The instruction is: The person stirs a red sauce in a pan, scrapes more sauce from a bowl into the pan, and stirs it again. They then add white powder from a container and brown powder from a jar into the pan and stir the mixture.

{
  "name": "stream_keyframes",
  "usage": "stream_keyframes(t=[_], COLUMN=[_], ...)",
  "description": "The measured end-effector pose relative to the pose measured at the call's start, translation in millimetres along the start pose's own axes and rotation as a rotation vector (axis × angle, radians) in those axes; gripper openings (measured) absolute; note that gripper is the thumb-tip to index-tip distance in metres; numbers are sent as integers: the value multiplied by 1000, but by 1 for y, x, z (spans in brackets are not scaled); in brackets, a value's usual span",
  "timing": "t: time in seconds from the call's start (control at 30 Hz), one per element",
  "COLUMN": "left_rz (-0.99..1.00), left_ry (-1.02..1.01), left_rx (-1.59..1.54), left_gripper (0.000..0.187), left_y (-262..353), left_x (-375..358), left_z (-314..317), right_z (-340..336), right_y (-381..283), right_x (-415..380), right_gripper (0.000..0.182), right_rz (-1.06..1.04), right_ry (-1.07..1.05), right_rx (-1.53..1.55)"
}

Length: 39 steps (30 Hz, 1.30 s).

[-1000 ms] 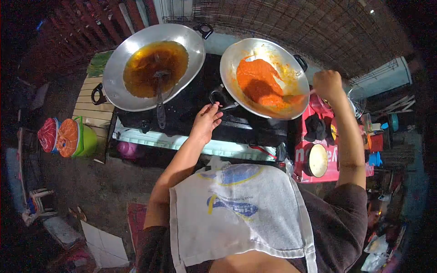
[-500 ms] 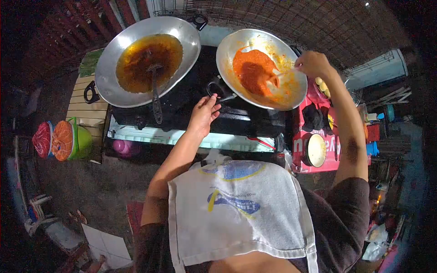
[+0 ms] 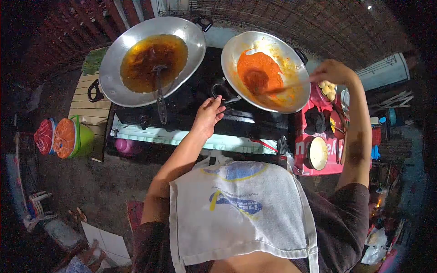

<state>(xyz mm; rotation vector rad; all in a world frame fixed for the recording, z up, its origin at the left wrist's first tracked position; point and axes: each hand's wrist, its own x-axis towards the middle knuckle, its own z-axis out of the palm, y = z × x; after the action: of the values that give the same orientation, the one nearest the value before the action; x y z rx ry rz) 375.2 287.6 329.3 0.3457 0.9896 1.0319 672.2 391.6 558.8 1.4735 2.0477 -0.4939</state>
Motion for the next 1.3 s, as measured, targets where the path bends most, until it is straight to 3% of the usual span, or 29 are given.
stream_keyframes(t=[0.03,0.1,0.2,0.27,0.33,0.4,0.47,0.53,0.63,0.73,0.77,0.8,0.87,0.9,0.93,1.0,1.07,1.17,1.2,1.27,1.3], left_rz=[3,-4,4,10,20,-8,-2,-5,0,-8,-10,-3,1,-3,-6,-8,-1,-9,-7,-6,1], left_ry=[0,6,19,12,2,31,26,23,23,11,8,-3,-16,-17,-19,-9,2,-11,-8,-8,-9], left_rx=[1,5,21,31,39,38,44,32,25,22,22,14,5,-3,-11,-7,-3,11,12,14,8], left_gripper=[16,13,14,14,14,15,16,19,18,17,17,16,16,16,16,16,16,15,15,15,15], left_y=[1,2,4,3,4,5,2,-1,-2,-1,-1,-1,-2,-3,-4,-4,1,1,1,0,0], left_x=[-1,-3,-5,-4,-4,-5,-1,2,3,2,2,2,3,6,6,5,4,2,2,2,2], left_z=[1,4,5,3,3,5,3,-1,-2,-1,-1,-2,-3,-5,-5,-3,-2,-1,-1,-1,-1], right_z=[12,53,91,100,87,90,122,123,128,112,96,106,124,119,125,136,133,96,93,96,103], right_y=[0,6,-18,-29,-36,-42,-61,-90,-55,-28,-50,-60,-77,-95,-88,-54,-16,-40,-44,-45,-40], right_x=[1,19,61,71,49,27,41,62,105,70,41,33,20,17,25,51,50,-15,-27,-22,0], right_gripper=[25,23,22,23,23,25,20,20,22,22,22,22,22,21,21,19,19,20,19,18,15], right_rz=[-2,-183,-236,73,99,12,-173,121,288,138,237,239,-20,141,145,357,405,315,264,216,300], right_ry=[3,240,395,644,648,443,742,669,707,778,633,633,684,593,591,635,641,687,620,551,547], right_rx=[-1,47,194,259,268,382,193,188,133,129,236,234,157,127,128,74,-65,-33,-172,-310,-398])
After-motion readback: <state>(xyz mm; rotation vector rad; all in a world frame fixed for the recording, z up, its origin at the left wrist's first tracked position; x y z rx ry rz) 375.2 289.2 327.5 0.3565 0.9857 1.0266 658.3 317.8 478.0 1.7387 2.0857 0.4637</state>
